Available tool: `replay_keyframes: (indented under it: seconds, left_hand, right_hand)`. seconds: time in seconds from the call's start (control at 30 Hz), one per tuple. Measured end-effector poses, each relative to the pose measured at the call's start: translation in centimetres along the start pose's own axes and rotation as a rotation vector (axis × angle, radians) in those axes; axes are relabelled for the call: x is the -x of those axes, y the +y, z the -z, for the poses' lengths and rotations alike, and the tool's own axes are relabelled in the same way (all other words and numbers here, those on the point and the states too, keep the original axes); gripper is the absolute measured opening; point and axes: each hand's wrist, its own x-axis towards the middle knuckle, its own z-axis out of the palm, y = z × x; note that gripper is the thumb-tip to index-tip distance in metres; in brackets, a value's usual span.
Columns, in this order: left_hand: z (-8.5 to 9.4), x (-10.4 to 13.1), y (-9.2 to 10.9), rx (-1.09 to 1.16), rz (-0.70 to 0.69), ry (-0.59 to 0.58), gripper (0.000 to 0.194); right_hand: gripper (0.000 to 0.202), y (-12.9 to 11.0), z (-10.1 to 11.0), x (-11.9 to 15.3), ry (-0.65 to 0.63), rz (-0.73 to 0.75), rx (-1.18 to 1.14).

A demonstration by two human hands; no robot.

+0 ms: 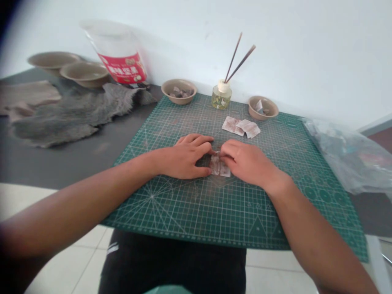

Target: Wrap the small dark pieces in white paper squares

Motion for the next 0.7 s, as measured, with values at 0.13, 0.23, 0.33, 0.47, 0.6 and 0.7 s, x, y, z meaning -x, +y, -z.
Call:
replay_keyframes:
  seconds: [0.13,0.23,0.33,0.47,0.6,0.7]
  left_hand:
    - [-0.02,-0.02,-0.01,0.008,-0.008,-0.006,0.055]
    - [0.10,0.02,0.03,0.012,-0.022,-0.005,0.053]
    - [0.25,0.07,0.09,0.007,-0.002,-0.014,0.054]
    - [0.40,0.09,0.20,0.022,-0.004,-0.036,0.054]
    - [0.31,0.04,0.21,0.023,0.008,-0.030,0.053]
    - [0.22,0.01,0.17,0.025,0.009,-0.028,0.053]
  right_hand:
    - [0.012,0.08,0.16,-0.02,-0.116,0.083,-0.082]
    - [0.015,0.01,0.20,-0.07,-0.059,0.057,-0.083]
    - [0.014,0.21,0.42,0.03,-0.047,0.006,-0.031]
    - [0.016,0.30,0.46,0.21,-0.169,0.093,-0.097]
    - [0.015,0.64,0.19,0.07,0.000,0.006,-0.040]
    - [0.012,0.58,0.22,0.07,-0.118,0.039,-0.097]
